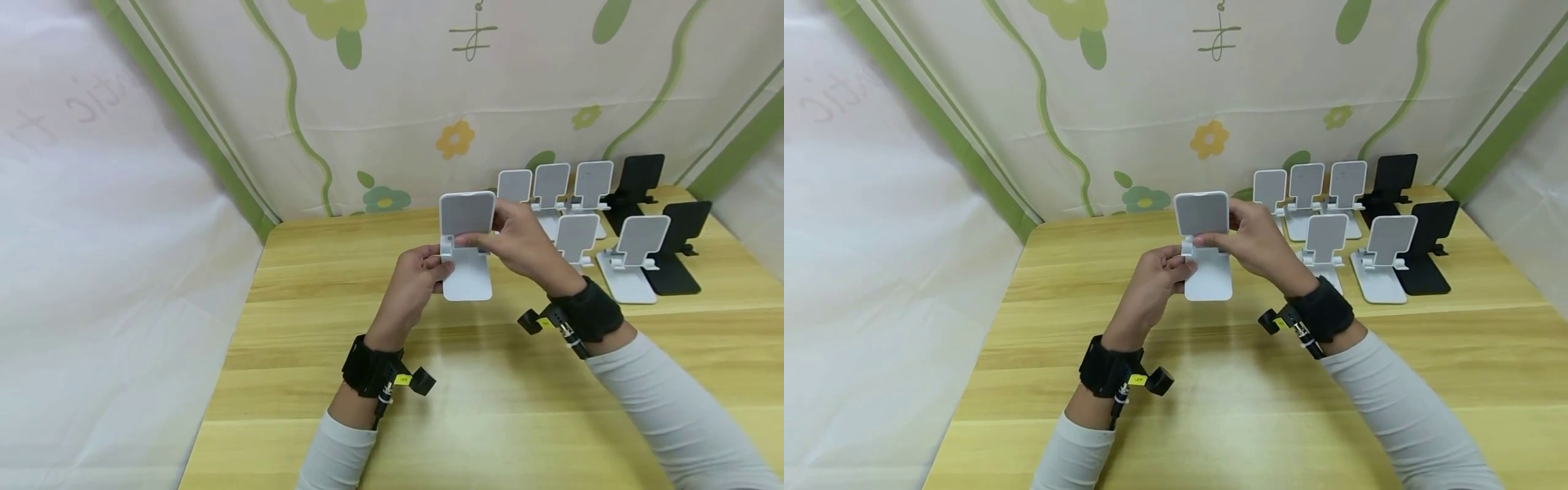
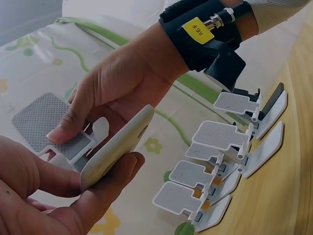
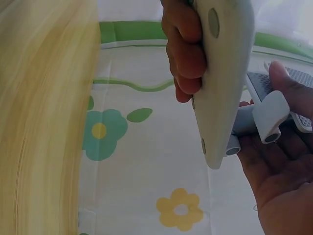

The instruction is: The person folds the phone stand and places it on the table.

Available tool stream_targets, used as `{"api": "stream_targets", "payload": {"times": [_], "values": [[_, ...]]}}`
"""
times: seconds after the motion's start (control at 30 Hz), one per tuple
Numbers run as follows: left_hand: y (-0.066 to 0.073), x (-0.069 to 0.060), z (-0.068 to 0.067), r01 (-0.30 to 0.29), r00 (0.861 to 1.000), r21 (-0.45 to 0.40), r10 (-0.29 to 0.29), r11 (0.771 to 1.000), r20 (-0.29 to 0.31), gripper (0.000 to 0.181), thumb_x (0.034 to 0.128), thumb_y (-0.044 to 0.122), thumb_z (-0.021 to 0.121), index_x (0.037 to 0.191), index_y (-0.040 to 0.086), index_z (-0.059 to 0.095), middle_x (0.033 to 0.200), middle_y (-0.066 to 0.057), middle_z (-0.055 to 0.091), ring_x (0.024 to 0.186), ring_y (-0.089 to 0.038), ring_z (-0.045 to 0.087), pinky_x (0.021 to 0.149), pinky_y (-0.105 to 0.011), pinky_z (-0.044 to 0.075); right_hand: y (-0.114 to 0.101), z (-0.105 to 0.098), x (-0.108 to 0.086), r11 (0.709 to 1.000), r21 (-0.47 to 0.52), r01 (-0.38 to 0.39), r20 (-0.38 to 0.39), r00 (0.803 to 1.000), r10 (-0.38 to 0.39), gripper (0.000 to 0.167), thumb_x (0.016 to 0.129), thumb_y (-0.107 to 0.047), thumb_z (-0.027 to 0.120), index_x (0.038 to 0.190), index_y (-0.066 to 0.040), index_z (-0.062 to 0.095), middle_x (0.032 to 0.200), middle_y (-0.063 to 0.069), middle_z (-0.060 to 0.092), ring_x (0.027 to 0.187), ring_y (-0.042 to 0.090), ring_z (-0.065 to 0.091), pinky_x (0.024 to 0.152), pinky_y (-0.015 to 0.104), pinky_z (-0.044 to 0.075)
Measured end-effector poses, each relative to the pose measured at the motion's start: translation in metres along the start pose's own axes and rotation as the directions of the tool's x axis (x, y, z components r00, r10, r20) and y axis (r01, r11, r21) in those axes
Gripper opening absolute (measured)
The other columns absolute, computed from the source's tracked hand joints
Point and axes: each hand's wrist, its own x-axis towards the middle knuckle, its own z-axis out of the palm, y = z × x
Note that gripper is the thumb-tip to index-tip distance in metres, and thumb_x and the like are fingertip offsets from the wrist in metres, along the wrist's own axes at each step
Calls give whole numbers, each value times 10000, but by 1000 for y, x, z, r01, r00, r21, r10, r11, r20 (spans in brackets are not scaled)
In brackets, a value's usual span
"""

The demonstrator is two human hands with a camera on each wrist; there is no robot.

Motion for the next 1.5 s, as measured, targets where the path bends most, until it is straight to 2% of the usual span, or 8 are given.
{"api": "stream_targets", "payload": {"times": [0.43, 0.57, 0.67, 0.8, 1.0, 1.17, 1.37, 1.5], "values": [[-2, 0, 3, 16, 999, -43, -15, 999, 35, 390, 1019, 18, 597, 1397, -67, 551, 1250, -172, 718, 1101, -262, 719, 829, -355, 626, 2, 5, 3, 1000, -28, 9, -94, 996, -12, 321, 841, -120, 857, 1142, -68, 760, 1046, 134, 772, 890, -15, 680, 749, 202, 549], [-2, 2, 3, 21, 1000, -24, -21, 999, 3, 387, 1018, 14, 597, 1394, -58, 551, 1247, -169, 721, 1092, -265, 724, 831, -359, 627, -10, -6, 3, 986, -127, 112, -93, 988, -124, 444, 829, -133, 865, 1250, -138, 726, 1183, 49, 752, 1066, 51, 663, 899, 239, 508], [-3, 3, 2, 13, 1000, 5, -13, 1000, -26, 376, 1016, 15, 600, 1383, -56, 557, 1248, -175, 723, 1088, -274, 727, 836, -364, 627, -26, -15, 7, 935, -217, 282, -101, 946, -308, 464, 808, -62, 864, 1248, -121, 728, 1194, 44, 734, 1073, 174, 669, 926, 219, 498], [-3, 3, 1, -2, 999, 24, 3, 1000, -37, 366, 1016, 16, 598, 1373, -60, 565, 1244, -186, 723, 1085, -278, 721, 823, -355, 625, -45, -20, 9, 824, -362, 436, -63, 870, -488, 269, 818, 31, 829, 1066, -64, 788, 1020, 79, 726, 948, 236, 669, 823, 216, 512], [-6, 3, 2, -10, 999, 32, 11, 999, -48, 373, 1014, 21, 605, 1377, -57, 570, 1227, -185, 729, 1046, -262, 722, 734, -282, 602, -53, -17, 6, 757, -495, 426, 6, 873, -487, 190, 825, 57, 814, 997, -19, 786, 944, 114, 715, 943, 288, 651, 789, 404, 544], [-6, 2, 0, -11, 998, 12, 11, 1000, -56, 377, 1019, 21, 597, 1386, -63, 568, 1229, -194, 726, 1004, -232, 711, 677, -234, 572, -49, -9, 3, 734, -526, 429, -10, 860, -510, 138, 798, 48, 840, 915, -4, 791, 846, 114, 688, 818, 281, 637, 696, 366, 521], [0, 1, -9, -7, 997, -28, 5, 1000, -72, 368, 1035, 31, 568, 1390, -69, 569, 1264, -195, 712, 999, -200, 709, 684, -203, 576, -46, 7, -8, 649, -565, 509, 26, 798, -603, 97, 790, 35, 851, 850, -15, 794, 770, 96, 664, 713, 259, 631, 598, 341, 529], [5, 1, -16, -7, 996, -45, 3, 999, -93, 351, 1046, 38, 547, 1377, -73, 577, 1268, -203, 701, 933, -164, 670, 650, -190, 539, -42, 21, -20, 557, -603, 571, 45, 721, -691, 110, 798, 61, 830, 855, -24, 789, 729, 78, 633, 676, 250, 630, 580, 348, 545]]}}
